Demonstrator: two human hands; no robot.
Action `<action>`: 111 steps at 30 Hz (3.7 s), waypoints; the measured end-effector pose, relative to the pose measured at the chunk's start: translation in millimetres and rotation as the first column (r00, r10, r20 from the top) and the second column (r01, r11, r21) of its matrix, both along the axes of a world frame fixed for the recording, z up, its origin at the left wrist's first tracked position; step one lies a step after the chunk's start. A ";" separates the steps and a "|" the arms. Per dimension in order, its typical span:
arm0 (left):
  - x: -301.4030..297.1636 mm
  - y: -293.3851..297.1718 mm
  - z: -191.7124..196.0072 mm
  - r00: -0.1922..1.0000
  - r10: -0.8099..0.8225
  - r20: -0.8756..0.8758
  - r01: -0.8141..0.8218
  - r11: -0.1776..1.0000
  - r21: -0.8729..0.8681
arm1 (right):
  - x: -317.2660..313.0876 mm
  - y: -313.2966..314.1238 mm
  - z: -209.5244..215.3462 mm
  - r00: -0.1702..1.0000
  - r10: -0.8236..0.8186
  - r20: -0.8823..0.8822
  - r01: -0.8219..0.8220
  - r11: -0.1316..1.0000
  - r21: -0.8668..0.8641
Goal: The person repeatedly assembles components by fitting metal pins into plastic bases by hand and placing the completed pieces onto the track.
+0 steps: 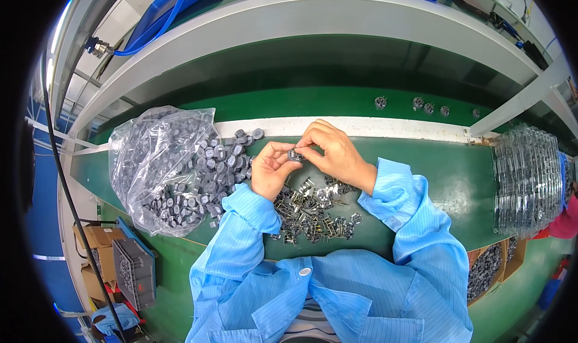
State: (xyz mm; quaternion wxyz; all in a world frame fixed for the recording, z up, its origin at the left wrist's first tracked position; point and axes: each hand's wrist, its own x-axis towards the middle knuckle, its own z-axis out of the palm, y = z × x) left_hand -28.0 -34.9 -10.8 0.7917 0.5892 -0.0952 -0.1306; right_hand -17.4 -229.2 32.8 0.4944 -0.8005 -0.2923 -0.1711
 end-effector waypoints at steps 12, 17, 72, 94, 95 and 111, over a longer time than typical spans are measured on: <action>-2.1 -6.0 -13.1 0.952 0.142 0.270 -0.148 0.989 0.001 | -10.2 10.4 -9.7 0.993 -0.041 -0.114 0.046 0.998 0.039; 1.1 5.1 13.3 0.682 -0.101 0.724 -0.388 0.790 0.475 | 5.9 -8.9 -24.2 0.674 0.221 -0.705 -0.037 0.963 0.266; 14.1 10.5 -5.3 0.779 0.154 0.608 -0.471 0.784 0.404 | 17.8 -21.4 -40.0 0.855 0.052 -0.515 -0.146 0.979 -0.144; 0.6 7.2 24.5 0.986 0.017 -0.168 0.033 0.956 0.290 | -2.3 7.1 -10.2 0.992 0.085 0.094 -0.079 0.995 -0.062; 0.9 7.4 22.3 0.991 0.024 -0.129 0.021 0.943 0.331 | -2.6 7.6 -8.7 0.989 0.083 0.125 -0.072 0.993 -0.092; -3.5 -2.1 3.5 0.919 0.037 0.392 -0.249 0.826 0.506 | -7.1 7.7 -24.8 0.836 0.183 -0.517 -0.028 0.956 0.292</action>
